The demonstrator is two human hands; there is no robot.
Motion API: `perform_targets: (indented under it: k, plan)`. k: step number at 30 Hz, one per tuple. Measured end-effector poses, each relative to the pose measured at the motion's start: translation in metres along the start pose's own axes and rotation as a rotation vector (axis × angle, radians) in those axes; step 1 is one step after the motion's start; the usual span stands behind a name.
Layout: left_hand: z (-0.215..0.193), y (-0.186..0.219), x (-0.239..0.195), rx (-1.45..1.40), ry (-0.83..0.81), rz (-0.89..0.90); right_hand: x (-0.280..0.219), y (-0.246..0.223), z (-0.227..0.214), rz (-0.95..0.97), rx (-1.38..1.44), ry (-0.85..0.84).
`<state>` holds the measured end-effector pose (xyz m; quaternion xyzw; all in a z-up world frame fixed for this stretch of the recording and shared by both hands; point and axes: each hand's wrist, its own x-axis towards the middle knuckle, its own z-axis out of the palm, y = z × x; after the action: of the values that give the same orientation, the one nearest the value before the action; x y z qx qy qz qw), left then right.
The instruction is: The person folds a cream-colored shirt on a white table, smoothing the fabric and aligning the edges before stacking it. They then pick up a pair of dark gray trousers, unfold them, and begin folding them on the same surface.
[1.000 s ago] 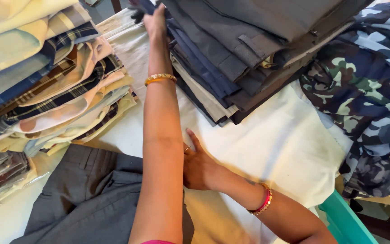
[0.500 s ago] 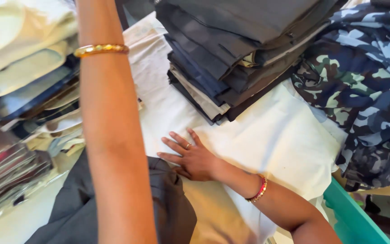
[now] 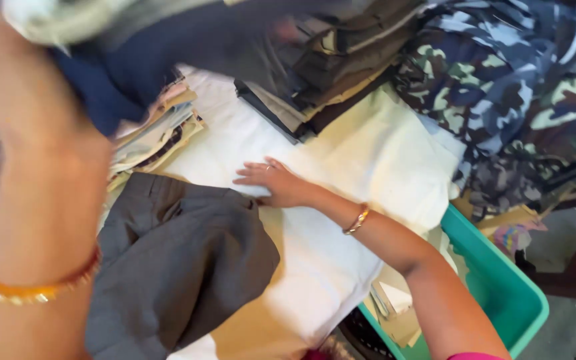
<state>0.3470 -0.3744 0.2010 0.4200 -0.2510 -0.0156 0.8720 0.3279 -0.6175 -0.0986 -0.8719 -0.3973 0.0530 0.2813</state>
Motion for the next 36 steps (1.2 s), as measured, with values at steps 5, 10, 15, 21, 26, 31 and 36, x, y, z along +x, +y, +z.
perform_targets:
  k: [5,10,15,21,26,31,36]
  plan:
    - [0.1,-0.039,-0.062,0.108,0.25,-0.156,-0.091,-0.014,-0.05,-0.039,1.416,0.039]
    - [0.134,-0.115,-0.089,-0.099,0.167,-0.309,-0.197,-0.001,-0.121,0.196,1.638,0.602]
    - [0.141,-0.202,-0.075,-0.202,0.122,-0.293,-0.249,0.011,-0.218,0.078,1.661,0.636]
    - [0.18,-0.283,-0.07,-0.132,0.19,-0.147,-0.262,0.012,-0.283,0.209,1.031,0.717]
    - [0.14,-0.429,-0.127,-0.003,0.376,-0.393,-0.291,0.116,-0.224,0.709,0.431,0.586]
    - [0.108,-0.46,-0.15,0.042,0.356,-0.674,-0.307,0.167,-0.179,0.777,0.197,0.519]
    - [0.029,-0.436,-0.114,0.126,0.375,-0.63,-0.26,0.071,-0.205,0.888,-0.165,0.725]
